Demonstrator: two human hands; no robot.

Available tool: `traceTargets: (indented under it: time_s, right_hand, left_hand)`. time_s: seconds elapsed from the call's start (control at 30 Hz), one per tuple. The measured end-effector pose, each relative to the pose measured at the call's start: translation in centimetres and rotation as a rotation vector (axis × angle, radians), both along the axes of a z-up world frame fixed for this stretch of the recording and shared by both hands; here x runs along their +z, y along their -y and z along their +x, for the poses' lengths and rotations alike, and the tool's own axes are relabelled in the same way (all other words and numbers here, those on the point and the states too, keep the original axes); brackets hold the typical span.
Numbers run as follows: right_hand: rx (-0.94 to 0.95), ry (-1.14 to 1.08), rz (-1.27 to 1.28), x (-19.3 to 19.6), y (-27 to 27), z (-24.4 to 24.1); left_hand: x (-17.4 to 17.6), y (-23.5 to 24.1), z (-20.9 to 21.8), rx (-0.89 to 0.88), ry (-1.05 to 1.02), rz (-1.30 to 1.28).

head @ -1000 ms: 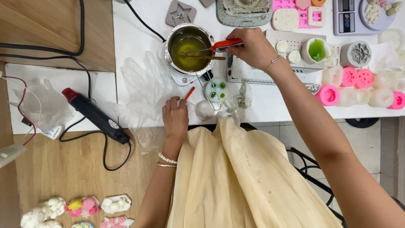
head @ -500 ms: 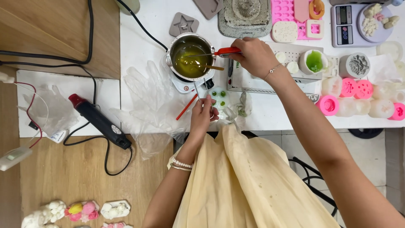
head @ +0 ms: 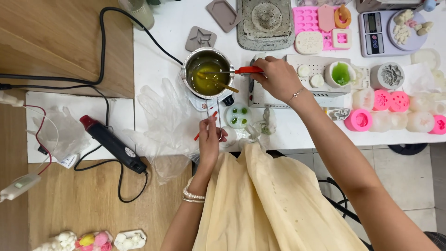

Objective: Preparing materials and checking the temperature of melted wax for candle making.

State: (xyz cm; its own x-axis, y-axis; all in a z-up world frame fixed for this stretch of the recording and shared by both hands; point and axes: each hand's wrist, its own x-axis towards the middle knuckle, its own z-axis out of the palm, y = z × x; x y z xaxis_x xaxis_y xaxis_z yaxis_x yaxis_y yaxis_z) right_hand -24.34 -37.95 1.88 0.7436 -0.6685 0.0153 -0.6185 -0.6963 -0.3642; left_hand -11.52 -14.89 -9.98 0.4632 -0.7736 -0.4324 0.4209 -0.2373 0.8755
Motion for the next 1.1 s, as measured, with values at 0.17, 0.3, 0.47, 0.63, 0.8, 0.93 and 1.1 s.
traceTargets:
  time_s: [0.17,0.3,0.47,0.63,0.8,0.93,1.1]
  right_hand:
    - [-0.038,0.085,-0.081,1.0,-0.9,-1.2]
    - [-0.052,0.095,-0.149,1.0,-1.9,-2.6]
    - [-0.095,0.135,-0.108,1.2,-2.4,-2.8]
    - [-0.160,0.137,-0.098,0.9,-2.8,-4.1]
    - [-0.229,0.257,-0.061,0.7,-3.9,-4.9]
    - [-0.235,0.220,-0.051,0.1,-4.0,-5.2]
    - [-0.139,0.192,-0.079,0.0,-4.0,-5.3]
  left_hand:
    - [9.4,-3.5,-0.5,0.212,1.129,-0.184]
    - [8.1,-1.1,-2.8,-0.159,0.972,-0.324]
    - [2.9,5.2,-8.7,-0.890,1.207,0.052]
    - [-7.8,5.0,-12.0,-0.956,1.454,0.134]
    - [-2.1,4.0,-8.8,-0.944,1.481,0.041]
    - [8.8,2.9,-6.0,-0.569,1.134,-0.251]
    - [13.3,2.2,-2.5,-0.031,0.587,-0.368]
